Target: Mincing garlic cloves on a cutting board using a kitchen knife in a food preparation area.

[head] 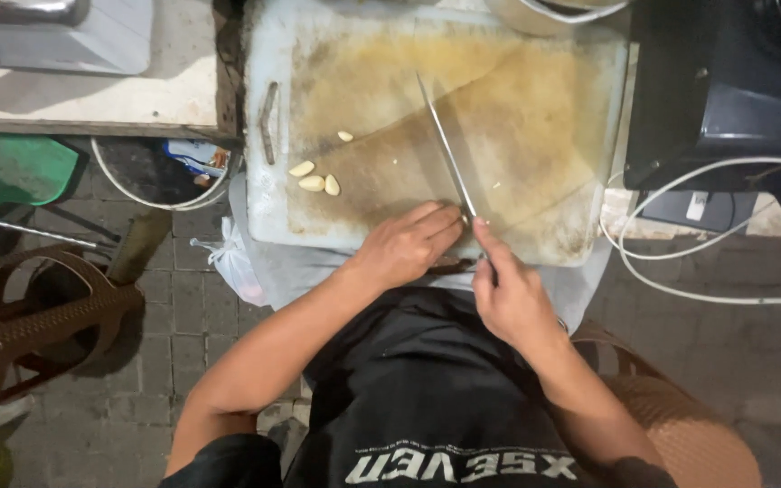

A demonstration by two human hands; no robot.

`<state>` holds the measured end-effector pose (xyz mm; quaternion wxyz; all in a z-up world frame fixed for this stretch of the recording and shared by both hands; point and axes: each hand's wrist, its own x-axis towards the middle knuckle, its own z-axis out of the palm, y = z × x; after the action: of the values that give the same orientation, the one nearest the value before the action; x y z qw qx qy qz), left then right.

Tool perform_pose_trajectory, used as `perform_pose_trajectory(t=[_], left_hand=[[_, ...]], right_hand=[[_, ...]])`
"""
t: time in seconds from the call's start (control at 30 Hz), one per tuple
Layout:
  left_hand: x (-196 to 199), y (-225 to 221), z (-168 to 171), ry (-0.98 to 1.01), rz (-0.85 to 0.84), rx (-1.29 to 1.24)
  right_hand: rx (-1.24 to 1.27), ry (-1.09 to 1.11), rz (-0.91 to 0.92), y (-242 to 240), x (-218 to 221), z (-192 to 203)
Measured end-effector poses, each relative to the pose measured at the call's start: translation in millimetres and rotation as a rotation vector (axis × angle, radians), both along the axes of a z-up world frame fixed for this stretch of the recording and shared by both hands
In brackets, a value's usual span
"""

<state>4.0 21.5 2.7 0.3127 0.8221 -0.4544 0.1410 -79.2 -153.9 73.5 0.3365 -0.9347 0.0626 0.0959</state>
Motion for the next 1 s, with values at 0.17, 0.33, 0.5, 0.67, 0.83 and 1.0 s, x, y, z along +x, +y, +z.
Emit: perform_pose_trajectory(t=[0.17,0.33,0.5,0.67,0.83,1.0], left_hand=[[1,3,4,-0.029,0.0,0.0],[5,1,-5,-0.033,-0.016,-0.016],[10,3,-1,-0.041,-0.025,-0.029],[7,2,-8,-0.099,-0.032,-0.04],[8,-3,-10,-0.114,-0.054,-0.135],[10,-2,-4,-0.122,-0.054,-0.15]], right_hand=[[0.0,0.061,0.037,-10,0,19],[-0.037,-0.031,0.007,10,8,16],[-0.096,0.125,-0.007,2,1,-5],[-0.013,0.084,0.01,12,11,36],[-0.038,0.002,0.013,9,0,0],[-0.037,0.007,-0.006,10,2,-11]])
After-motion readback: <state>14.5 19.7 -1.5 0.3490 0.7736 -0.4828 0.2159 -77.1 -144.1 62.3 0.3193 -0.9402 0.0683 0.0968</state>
